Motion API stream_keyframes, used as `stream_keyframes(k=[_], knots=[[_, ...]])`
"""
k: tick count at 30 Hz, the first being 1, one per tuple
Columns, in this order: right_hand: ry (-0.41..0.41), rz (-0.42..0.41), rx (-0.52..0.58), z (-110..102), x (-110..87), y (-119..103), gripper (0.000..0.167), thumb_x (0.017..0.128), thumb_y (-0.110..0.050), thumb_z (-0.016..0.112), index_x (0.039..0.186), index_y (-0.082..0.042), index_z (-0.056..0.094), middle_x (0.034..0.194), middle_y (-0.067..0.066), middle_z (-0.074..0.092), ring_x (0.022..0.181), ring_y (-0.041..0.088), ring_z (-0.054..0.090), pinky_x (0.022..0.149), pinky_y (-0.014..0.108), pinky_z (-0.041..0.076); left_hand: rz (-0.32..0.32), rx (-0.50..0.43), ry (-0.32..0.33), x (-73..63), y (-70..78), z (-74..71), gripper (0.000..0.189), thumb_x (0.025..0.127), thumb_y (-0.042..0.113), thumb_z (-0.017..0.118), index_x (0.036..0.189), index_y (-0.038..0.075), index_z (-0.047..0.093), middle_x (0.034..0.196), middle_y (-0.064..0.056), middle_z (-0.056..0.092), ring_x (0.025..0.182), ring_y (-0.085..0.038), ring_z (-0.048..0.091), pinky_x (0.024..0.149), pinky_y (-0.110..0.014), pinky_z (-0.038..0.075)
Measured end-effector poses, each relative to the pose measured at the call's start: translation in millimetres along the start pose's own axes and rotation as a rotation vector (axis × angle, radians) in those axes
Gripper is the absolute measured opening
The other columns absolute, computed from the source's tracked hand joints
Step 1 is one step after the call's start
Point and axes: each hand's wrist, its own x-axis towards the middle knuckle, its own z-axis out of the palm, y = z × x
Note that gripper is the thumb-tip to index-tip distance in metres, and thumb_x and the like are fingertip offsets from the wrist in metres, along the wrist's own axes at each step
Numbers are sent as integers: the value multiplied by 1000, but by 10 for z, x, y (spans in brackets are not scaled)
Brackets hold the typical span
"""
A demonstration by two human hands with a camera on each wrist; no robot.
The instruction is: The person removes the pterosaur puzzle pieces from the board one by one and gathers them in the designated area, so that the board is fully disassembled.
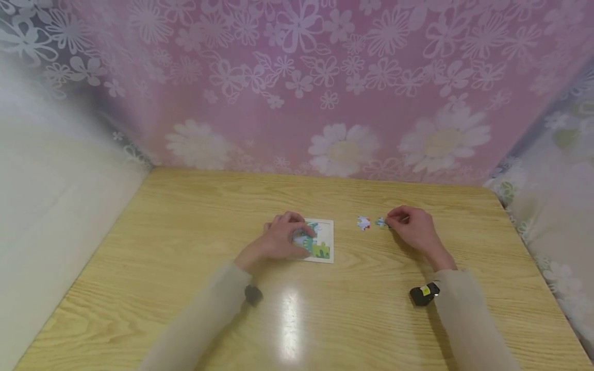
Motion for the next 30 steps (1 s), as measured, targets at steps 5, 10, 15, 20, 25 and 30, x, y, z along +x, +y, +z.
stream_keyframes(k=[5, 10, 15, 20, 25, 30], knots=[[25, -9, 25, 24, -65, -100, 26, 100, -29, 67, 109, -5, 73, 98, 15, 74, 80, 11, 64, 67, 22, 49, -2, -16, 12, -23, 14, -8, 35, 86, 34, 82, 120, 31, 72, 154, -2, 36, 136, -35, 27, 105, -54, 21], [-38, -28, 90, 102, -156, -342, 27, 101, -32, 66, 113, -9, 73, 99, 12, 74, 82, 10, 64, 65, 25, 52, -9, -5, 19, -30, 0, -10, 34, 87, 36, 82, 119, 32, 73, 147, -4, 38, 126, -33, 30, 101, -52, 21], [-121, -90, 117, 257, -206, -575, 21, 99, -29, 69, 110, -12, 73, 96, 6, 73, 82, 10, 64, 71, 25, 51, -24, -4, 15, -43, 3, -7, 30, 90, 38, 78, 119, 33, 72, 139, -6, 44, 118, -30, 35, 99, -51, 20], [-183, -192, 147, 461, -229, -730, 14, 97, -20, 71, 107, -11, 74, 91, 2, 72, 79, 8, 64, 73, 25, 52, -42, -21, 31, -49, 24, 21, 30, 90, 41, 76, 119, 32, 72, 135, -6, 47, 115, -29, 37, 101, -55, 18], [-250, -231, 168, 591, -234, -881, 14, 95, -18, 73, 107, -11, 74, 91, -1, 72, 80, 7, 63, 71, 24, 52, -68, -10, 34, -29, 45, 40, 32, 88, 44, 77, 118, 34, 70, 134, -6, 47, 115, -29, 38, 101, -56, 18], [-260, -265, 179, 652, -228, -972, 16, 92, -13, 75, 107, -9, 74, 87, -2, 70, 75, 6, 62, 69, 24, 51, -111, 0, 49, 6, 73, 70, 29, 88, 46, 77, 114, 36, 68, 130, -4, 46, 114, -28, 39, 101, -56, 19]])
